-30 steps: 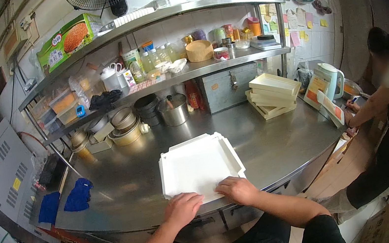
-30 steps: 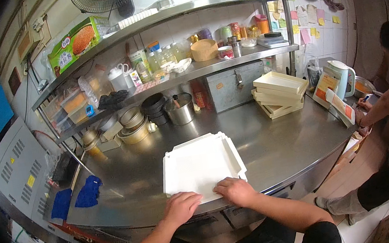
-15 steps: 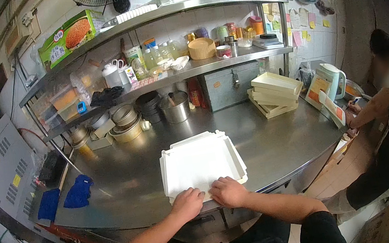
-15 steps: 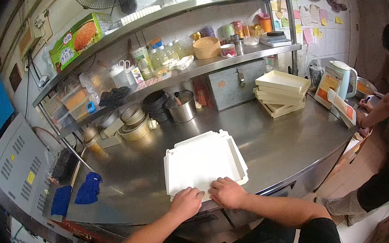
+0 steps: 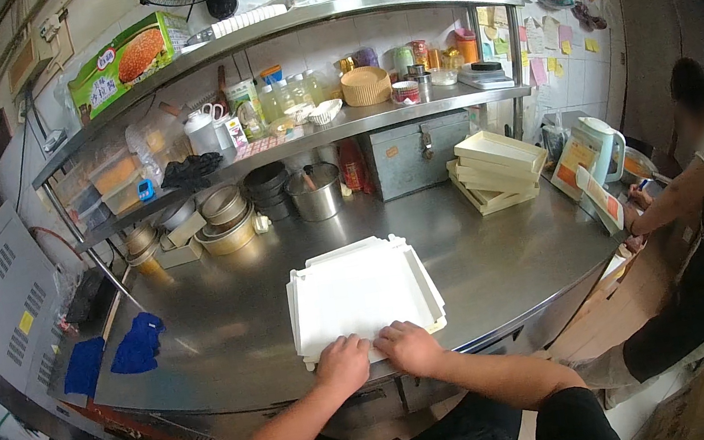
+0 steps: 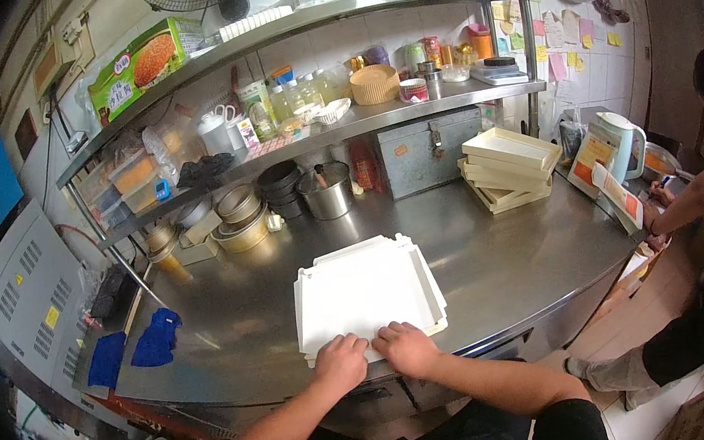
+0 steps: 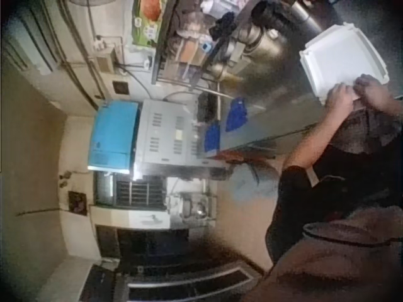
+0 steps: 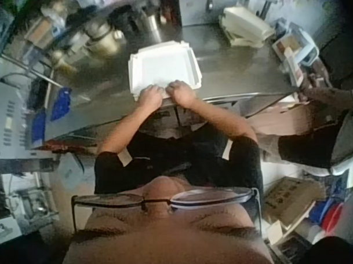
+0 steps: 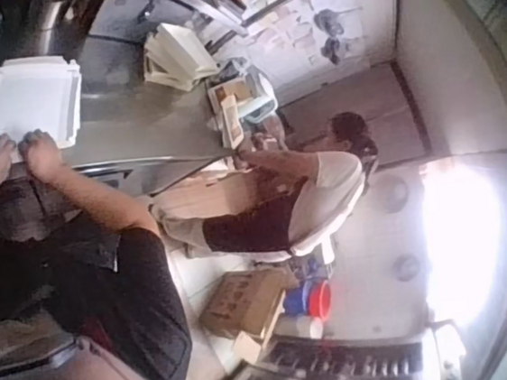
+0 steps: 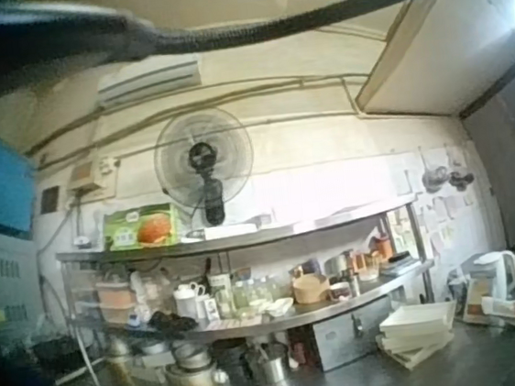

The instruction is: The person assembles white cardboard takeout boxes by folding flaps and inserting locking tabs. They handle each box one at a time, aligning edges and securing the tabs to form the container shape.

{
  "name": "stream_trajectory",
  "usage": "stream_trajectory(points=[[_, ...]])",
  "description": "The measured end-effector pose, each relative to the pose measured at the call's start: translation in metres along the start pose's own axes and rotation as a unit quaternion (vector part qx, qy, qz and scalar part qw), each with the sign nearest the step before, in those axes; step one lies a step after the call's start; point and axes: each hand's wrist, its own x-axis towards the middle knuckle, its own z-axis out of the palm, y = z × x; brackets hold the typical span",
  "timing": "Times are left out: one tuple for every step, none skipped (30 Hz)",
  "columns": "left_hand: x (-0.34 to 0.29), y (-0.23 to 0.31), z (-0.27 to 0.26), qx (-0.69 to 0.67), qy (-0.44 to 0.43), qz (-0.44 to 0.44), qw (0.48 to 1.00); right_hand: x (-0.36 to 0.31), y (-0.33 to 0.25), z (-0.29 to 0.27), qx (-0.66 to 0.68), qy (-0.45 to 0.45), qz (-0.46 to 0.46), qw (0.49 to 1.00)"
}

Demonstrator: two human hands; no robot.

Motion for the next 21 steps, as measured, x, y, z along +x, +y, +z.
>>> stream_trajectory(points=[[0.001,0.000,0.010,-0.001,0.028,-0.015,1.000,0.003,-0.004,0.002,0.000,-0.006,0.011,1.000],[0.003,0.002,0.020,-0.026,0.055,-0.038,0.997,0.006,-0.007,0.003,-0.002,-0.014,0.021,1.000],[0.008,0.006,0.027,-0.050,0.084,-0.059,0.993,0.011,-0.009,0.004,-0.006,-0.021,0.040,0.999],[0.011,0.005,0.033,-0.073,0.113,-0.080,0.988,0.017,-0.009,0.005,-0.009,-0.027,0.059,0.998],[0.016,0.001,0.036,-0.099,0.070,-0.108,0.987,0.023,-0.007,0.007,-0.013,-0.034,0.080,0.996],[0.024,-0.004,0.036,-0.126,0.027,-0.135,0.982,0.029,0.000,0.009,0.015,-0.053,0.089,0.995],[0.032,-0.010,0.036,-0.152,-0.016,-0.162,0.975,0.038,0.010,0.012,0.042,-0.071,0.098,0.992],[0.038,-0.017,0.035,-0.210,-0.037,-0.182,0.960,0.046,0.018,0.011,0.069,-0.091,0.106,0.988],[0.039,-0.023,0.036,-0.247,0.027,-0.155,0.956,0.054,0.020,-0.002,0.136,-0.081,0.117,0.980],[0.041,-0.027,0.044,-0.324,0.077,-0.151,0.931,0.054,0.026,0.017,0.181,0.020,0.093,0.979],[0.049,-0.030,0.054,-0.399,0.129,-0.140,0.897,0.057,0.035,0.035,0.220,0.124,0.070,0.965],[0.056,-0.035,0.070,-0.489,0.153,-0.152,0.845,0.069,0.033,0.051,0.362,0.148,0.141,0.910],[0.062,-0.039,0.089,-0.572,0.177,-0.163,0.784,0.086,0.020,0.067,0.496,0.166,0.208,0.827],[0.067,-0.038,0.100,-0.651,0.197,-0.170,0.713,0.096,0.011,0.077,0.611,0.180,0.275,0.720],[0.071,-0.030,0.093,-0.641,0.187,-0.169,0.725,0.096,0.008,0.082,0.612,0.194,0.291,0.710],[0.073,-0.022,0.086,-0.630,0.178,-0.168,0.737,0.095,0.006,0.085,0.611,0.208,0.306,0.699],[0.076,-0.016,0.078,-0.616,0.175,-0.165,0.750,0.096,0.006,0.084,0.612,0.220,0.316,0.691],[0.069,-0.023,0.076,-0.599,0.155,-0.158,0.769,0.092,0.010,0.083,0.607,0.204,0.293,0.710],[0.061,-0.030,0.074,-0.537,0.134,-0.146,0.820,0.085,0.020,0.078,0.594,0.150,0.270,0.743],[0.053,-0.026,0.058,-0.476,0.107,-0.135,0.863,0.070,0.036,0.067,0.578,0.096,0.252,0.770],[0.043,-0.029,0.044,-0.407,0.082,-0.123,0.901,0.059,0.048,0.053,0.562,0.039,0.229,0.794]])
